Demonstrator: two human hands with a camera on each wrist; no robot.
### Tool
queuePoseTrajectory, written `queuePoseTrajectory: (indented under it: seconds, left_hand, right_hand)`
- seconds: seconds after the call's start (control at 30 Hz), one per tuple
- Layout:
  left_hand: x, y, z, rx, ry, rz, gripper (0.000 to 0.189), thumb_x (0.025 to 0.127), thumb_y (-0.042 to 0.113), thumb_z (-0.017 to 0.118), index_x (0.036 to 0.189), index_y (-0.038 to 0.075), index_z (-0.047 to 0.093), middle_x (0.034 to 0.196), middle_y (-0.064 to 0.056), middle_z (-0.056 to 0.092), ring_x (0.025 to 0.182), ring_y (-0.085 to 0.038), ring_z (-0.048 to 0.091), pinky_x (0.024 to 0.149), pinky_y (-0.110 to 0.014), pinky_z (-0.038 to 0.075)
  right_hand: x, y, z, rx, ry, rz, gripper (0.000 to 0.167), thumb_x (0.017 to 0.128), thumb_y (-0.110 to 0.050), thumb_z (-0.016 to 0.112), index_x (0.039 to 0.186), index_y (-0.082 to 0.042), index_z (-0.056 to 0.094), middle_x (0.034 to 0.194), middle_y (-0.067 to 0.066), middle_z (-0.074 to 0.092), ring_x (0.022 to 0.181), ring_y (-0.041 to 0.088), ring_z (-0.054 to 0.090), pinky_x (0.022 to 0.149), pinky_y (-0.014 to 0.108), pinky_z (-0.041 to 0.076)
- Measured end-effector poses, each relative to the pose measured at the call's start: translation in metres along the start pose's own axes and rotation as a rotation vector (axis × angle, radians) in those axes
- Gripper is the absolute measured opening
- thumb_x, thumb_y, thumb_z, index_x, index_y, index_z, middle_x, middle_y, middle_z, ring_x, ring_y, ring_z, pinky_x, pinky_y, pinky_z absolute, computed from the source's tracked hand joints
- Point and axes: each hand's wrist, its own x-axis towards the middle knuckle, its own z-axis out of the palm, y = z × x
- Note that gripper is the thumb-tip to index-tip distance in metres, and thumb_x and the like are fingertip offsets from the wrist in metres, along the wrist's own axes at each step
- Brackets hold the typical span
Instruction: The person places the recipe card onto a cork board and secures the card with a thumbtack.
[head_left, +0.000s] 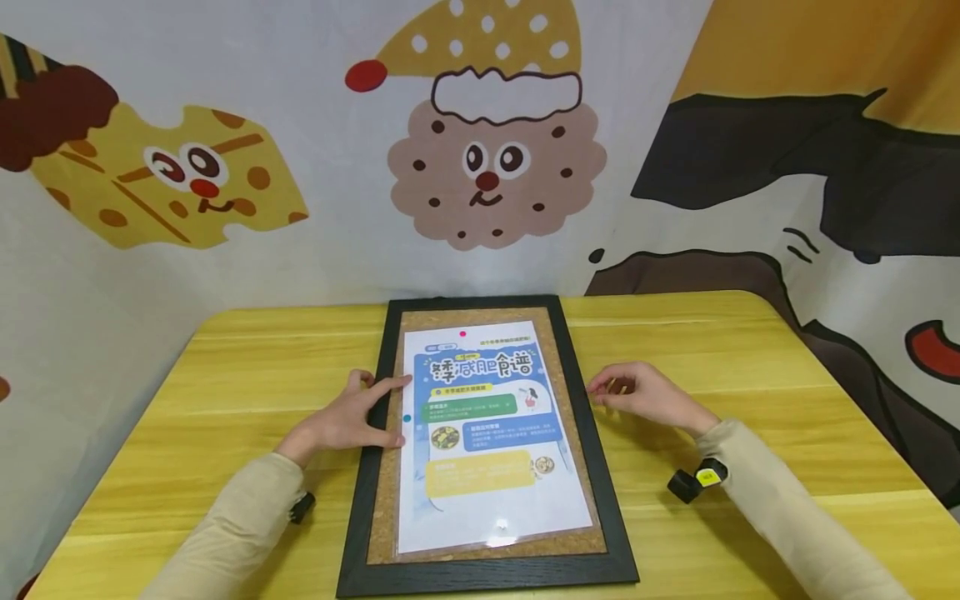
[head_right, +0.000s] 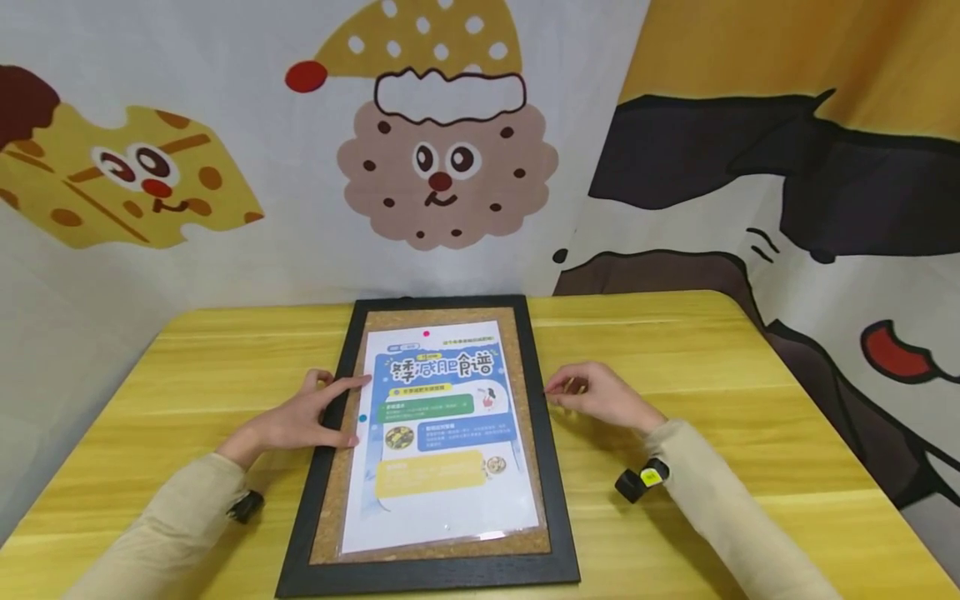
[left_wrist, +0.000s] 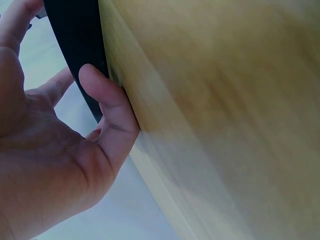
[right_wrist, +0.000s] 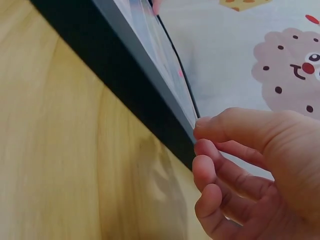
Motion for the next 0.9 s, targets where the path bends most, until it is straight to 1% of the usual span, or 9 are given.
queuePoseTrajectory:
  seconds: [0.23,0.43,0.57,0.73,0.9]
  left_hand:
    - [-0.001,0.001,0.000,-0.005,0.003,0.000,0.091,0.077,0.039,0.079,0.151,0.013,0.033,0.131,-0.030,0.017,0.110,-0.045,0.037,0.085,-0.057,0.038]
    - [-0.001,0.002,0.000,-0.016,0.005,-0.006,0.091,0.077,0.039,0.079,0.151,0.013,0.033,0.132,-0.031,0.016,0.110,-0.046,0.037,0.086,-0.058,0.038]
    - [-0.002,0.002,0.000,-0.008,0.005,-0.005,0.090,0.078,0.039,0.079,0.151,0.014,0.033,0.132,-0.031,0.017,0.110,-0.045,0.038,0.086,-0.058,0.038]
    - [-0.001,0.002,0.000,-0.004,0.008,-0.002,0.091,0.078,0.039,0.079,0.151,0.013,0.033,0.132,-0.031,0.017,0.110,-0.045,0.038,0.085,-0.058,0.039]
    - [-0.002,0.002,0.000,-0.006,0.009,-0.004,0.090,0.078,0.038,0.080,0.151,0.013,0.033,0.131,-0.031,0.017,0.109,-0.045,0.038,0.085,-0.056,0.039]
  right_hand:
    - [-0.011,0.007,-0.012,-0.007,0.056,0.000,0.015,0.088,0.001,0.066,0.103,-0.001,0.070,0.093,0.006,0.068,0.077,0.018,0.059,0.065,0.028,0.048]
    - [-0.022,0.011,-0.021,-0.049,0.120,0.004,0.014,0.089,-0.001,0.067,0.103,-0.001,0.070,0.095,0.008,0.068,0.078,0.017,0.059,0.064,0.028,0.048]
    - [-0.029,0.014,-0.026,-0.079,0.157,-0.002,0.013,0.089,-0.001,0.067,0.101,-0.002,0.071,0.093,0.008,0.067,0.078,0.015,0.058,0.062,0.028,0.048]
    - [-0.036,0.022,-0.031,-0.106,0.187,-0.017,0.012,0.088,0.000,0.068,0.100,-0.002,0.071,0.092,0.007,0.067,0.078,0.013,0.057,0.062,0.027,0.048]
    - [-0.044,0.033,-0.034,-0.110,0.192,-0.013,0.013,0.088,0.000,0.068,0.100,-0.002,0.071,0.091,0.005,0.067,0.077,0.012,0.059,0.062,0.027,0.049]
